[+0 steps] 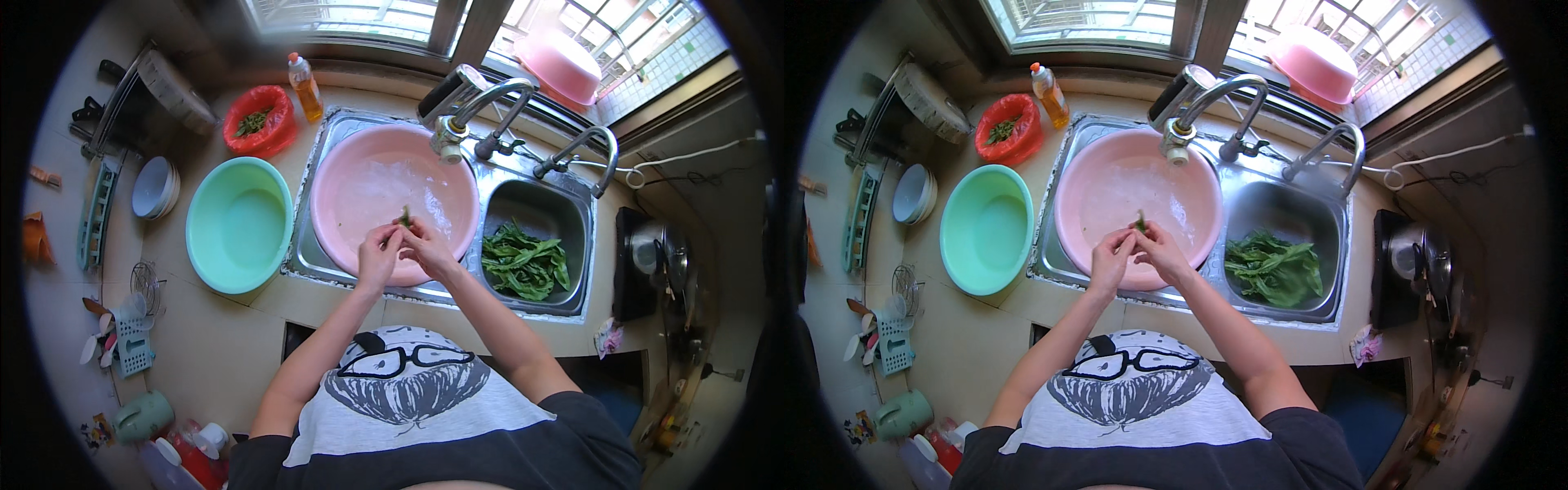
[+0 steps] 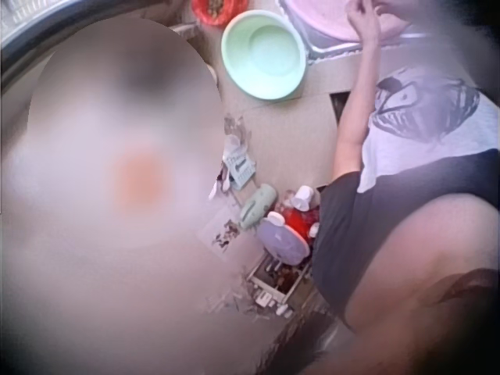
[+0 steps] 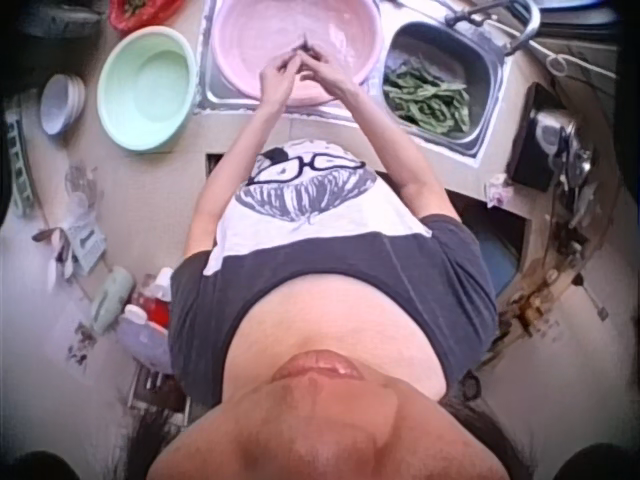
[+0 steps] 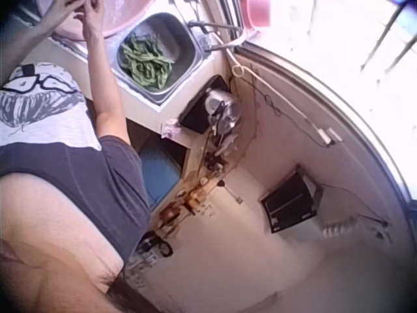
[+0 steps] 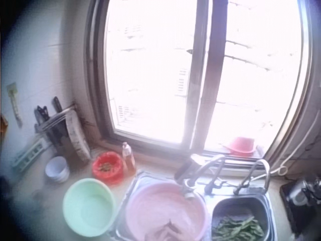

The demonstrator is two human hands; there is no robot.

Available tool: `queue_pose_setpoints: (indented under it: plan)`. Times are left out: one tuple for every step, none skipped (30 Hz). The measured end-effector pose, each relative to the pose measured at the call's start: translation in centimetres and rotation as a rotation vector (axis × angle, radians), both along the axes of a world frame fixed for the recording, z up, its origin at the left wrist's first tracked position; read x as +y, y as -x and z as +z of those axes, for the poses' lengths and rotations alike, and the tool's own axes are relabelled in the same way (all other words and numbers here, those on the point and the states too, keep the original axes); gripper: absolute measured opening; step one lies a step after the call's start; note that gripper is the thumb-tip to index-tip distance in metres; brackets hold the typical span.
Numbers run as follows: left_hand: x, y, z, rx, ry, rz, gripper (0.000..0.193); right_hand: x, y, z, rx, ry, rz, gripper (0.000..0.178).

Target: The person washes leafy green vegetables in a pink basin at a kitchen sink. They rinse the leaves under running water, remove stems, and transfer the cleaned greens to a green bowl. The person also rinses the pink basin and refills it with water before continuing to wash more vegetables.

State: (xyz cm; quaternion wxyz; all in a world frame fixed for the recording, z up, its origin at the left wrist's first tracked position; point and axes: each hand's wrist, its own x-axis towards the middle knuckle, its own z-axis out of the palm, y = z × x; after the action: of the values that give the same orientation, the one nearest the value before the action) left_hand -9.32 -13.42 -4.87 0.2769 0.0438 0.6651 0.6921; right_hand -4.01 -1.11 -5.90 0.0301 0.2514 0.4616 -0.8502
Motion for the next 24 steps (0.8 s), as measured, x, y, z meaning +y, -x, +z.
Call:
queue_pose_setpoints:
  plan:
    - [0.9, -0.2, 0.4, -0.074, -0.077, -0.072, 0.032, 0.0, -0.3, 0.8, 0.014, -0.111, -0.098, 0.021]
    - [1.5, -0.3, 0.9, -0.184, -0.140, -0.146, 0.037, 0.2, -0.7, 1.4, -0.008, -0.214, -0.193, 0.021]
    - [2.0, -0.5, 1.5, -0.295, -0.201, -0.217, 0.042, 1.0, -1.2, 2.0, -0.038, -0.190, -0.256, 0.022]
    - [2.4, -0.8, 2.1, -0.332, -0.241, -0.239, 0.046, 2.1, -2.2, 2.6, 0.003, -0.268, -0.263, 0.022]
    - [2.7, -1.0, 2.6, -0.368, -0.281, -0.263, 0.050, 3.4, -3.2, 3.1, 0.024, -0.334, -0.288, 0.021]
    - [2.8, -1.1, 3.1, -0.387, -0.333, -0.297, 0.054, 4.9, -4.6, 3.6, 0.077, -0.468, -0.314, 0.018]
    - [2.5, -0.8, 3.4, -0.450, -0.389, -0.358, 0.061, 6.4, -6.1, 4.0, 0.199, -0.632, -0.364, 0.015]
    - [2.1, -0.5, 3.7, -0.603, -0.484, -0.320, 0.062, 7.7, -7.9, 4.2, 0.173, -0.825, -0.468, 0.012]
    - [1.5, 0.0, 3.8, -0.733, -0.607, -0.289, 0.062, 9.5, -9.4, 4.3, 0.129, -1.103, -0.531, 0.012]
    - [0.8, 0.5, 3.8, -0.864, -0.721, -0.245, 0.063, 10.9, -11.4, 4.2, 0.049, -1.342, -0.554, 0.016]
    - [0.1, 1.0, 3.7, -0.929, -0.777, -0.194, 0.069, 12.2, -12.8, 3.8, -0.019, -1.617, -0.501, 0.023]
    - [-0.6, 1.4, 3.6, -0.958, -0.823, -0.176, 0.071, 13.2, -14.3, 3.3, -0.128, -1.630, -0.225, 0.037]
    - [-1.2, 1.7, 3.5, -0.986, -0.855, -0.145, 0.073, 13.0, -15.9, 2.5, -0.476, -1.826, 0.040, 0.043]
    - [-1.5, 2.0, 3.5, -1.034, -0.862, -0.077, 0.075, 13.4, -16.3, 1.9, -0.683, -1.827, 0.174, 0.048]
    - [-1.7, 2.3, 3.4, -1.002, -0.885, -0.116, 0.077, 13.1, -16.6, 1.5, -0.721, -1.851, 0.204, 0.053]
    - [-1.9, 2.5, 3.5, -0.992, -0.881, -0.112, 0.079, 12.5, -16.1, 1.3, -0.710, -1.686, 0.133, 0.056]
    - [-2.2, 2.4, 3.5, -0.988, -0.871, -0.106, 0.081, 11.7, -15.1, 1.4, -0.525, -1.708, 0.043, 0.052]
    - [-2.3, 2.3, 3.5, -0.997, -0.845, -0.087, 0.083, 10.8, -13.3, 1.7, -0.422, -1.555, -0.014, 0.043]
    - [-2.3, 2.2, 3.4, -0.984, -0.828, -0.100, 0.083, 9.2, -11.4, 2.3, -0.276, -1.447, 0.006, 0.031]
    - [-2.2, 2.0, 3.2, -0.975, -0.806, -0.102, 0.084, 6.6, -9.6, 2.9, -0.108, -1.173, -0.055, 0.025]
    - [-2.0, 1.8, 2.8, -0.948, -0.789, -0.109, 0.084, 4.0, -7.7, 3.5, 0.065, -1.080, 0.016, 0.027]
    - [-2.0, 1.7, 2.3, -0.966, -0.721, -0.059, 0.085, 1.1, -6.0, 3.9, 0.215, -1.260, 0.106, 0.037]
    - [-1.9, 1.4, 1.8, -0.966, -0.654, -0.015, 0.085, -1.5, -4.9, 4.1, 0.311, -1.300, 0.208, 0.040]
    - [-2.0, 1.1, 1.2, -0.948, -0.626, -0.003, 0.086, -3.4, -4.1, 4.2, 0.466, -1.379, 0.335, 0.042]
